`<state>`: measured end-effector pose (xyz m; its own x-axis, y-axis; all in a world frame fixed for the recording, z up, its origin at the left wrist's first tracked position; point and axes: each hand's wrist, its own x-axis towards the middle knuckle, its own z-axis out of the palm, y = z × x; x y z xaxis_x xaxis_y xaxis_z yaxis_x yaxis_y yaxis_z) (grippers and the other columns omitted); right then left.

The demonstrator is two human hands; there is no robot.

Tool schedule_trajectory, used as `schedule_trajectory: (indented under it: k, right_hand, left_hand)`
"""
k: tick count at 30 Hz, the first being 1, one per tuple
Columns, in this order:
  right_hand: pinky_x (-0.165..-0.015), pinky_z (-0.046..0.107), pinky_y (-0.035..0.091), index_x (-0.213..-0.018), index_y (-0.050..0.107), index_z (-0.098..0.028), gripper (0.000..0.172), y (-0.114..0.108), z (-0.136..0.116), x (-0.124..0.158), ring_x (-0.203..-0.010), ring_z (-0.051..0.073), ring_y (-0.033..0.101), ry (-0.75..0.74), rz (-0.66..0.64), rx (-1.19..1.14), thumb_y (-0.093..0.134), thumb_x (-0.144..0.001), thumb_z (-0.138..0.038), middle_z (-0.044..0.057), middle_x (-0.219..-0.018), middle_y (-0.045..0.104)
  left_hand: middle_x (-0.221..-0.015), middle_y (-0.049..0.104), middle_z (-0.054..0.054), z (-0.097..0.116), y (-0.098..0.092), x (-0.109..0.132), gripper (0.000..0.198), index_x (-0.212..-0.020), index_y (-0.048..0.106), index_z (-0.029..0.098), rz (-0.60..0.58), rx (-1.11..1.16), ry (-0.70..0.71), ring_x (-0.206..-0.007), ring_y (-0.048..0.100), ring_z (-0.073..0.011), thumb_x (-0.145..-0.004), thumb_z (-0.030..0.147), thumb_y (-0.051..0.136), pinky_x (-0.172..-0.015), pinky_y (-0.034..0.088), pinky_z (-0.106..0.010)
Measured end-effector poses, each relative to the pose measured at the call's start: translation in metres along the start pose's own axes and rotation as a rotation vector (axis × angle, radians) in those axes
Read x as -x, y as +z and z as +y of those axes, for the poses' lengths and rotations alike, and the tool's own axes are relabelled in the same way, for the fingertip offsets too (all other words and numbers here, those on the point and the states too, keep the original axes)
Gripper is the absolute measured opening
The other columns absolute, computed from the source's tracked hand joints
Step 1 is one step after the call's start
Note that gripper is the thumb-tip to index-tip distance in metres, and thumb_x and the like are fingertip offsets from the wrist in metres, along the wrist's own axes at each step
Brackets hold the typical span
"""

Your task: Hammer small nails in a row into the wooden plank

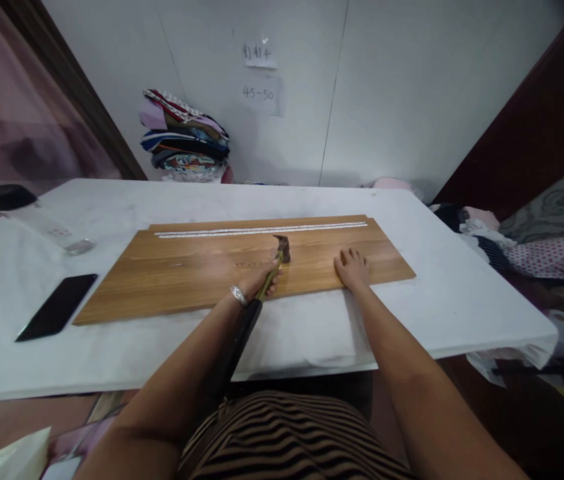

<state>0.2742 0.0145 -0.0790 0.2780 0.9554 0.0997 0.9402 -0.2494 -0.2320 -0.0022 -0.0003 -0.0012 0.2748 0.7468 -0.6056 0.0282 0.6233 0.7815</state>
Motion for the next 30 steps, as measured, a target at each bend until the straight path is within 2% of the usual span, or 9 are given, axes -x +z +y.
schedule_trajectory:
  k: [12,21,30]
  right_hand:
    - [-0.113,0.046,0.02,-0.138,0.054,-0.021,0.05,0.0,-0.0003,-0.0008,-0.141,0.028,0.033,0.004,-0.01,-0.009,0.036,-0.098,-0.044,0.011,-0.154,0.043]
    - [-0.113,0.047,0.021,-0.138,0.055,-0.021,0.049,0.0002,-0.0004,-0.0005,-0.141,0.029,0.034,-0.001,0.002,-0.029,0.037,-0.098,-0.043,0.012,-0.153,0.044]
    - [-0.112,0.047,0.021,-0.137,0.056,-0.02,0.049,-0.0012,-0.0003,0.0001,-0.14,0.03,0.035,-0.009,0.007,-0.024,0.037,-0.098,-0.043,0.012,-0.152,0.044]
  left_hand:
    - [-0.053,0.043,0.006,-0.0005,0.0014,0.0006,0.036,-0.082,0.052,0.016,0.009,-0.009,-0.009,-0.036,0.038,-0.006,-0.094,0.05,0.046,-0.035,0.028,-0.017]
    - [-0.051,0.043,0.006,-0.002,0.0013,0.0007,0.036,-0.082,0.052,0.016,0.026,-0.007,-0.003,-0.035,0.038,-0.0058,-0.098,0.045,0.038,-0.034,0.027,-0.017]
    - [-0.051,0.043,0.006,-0.0008,0.002,0.0017,0.037,-0.081,0.052,0.016,0.03,-0.012,0.0,-0.035,0.038,-0.0058,-0.095,0.049,0.043,-0.034,0.028,-0.017]
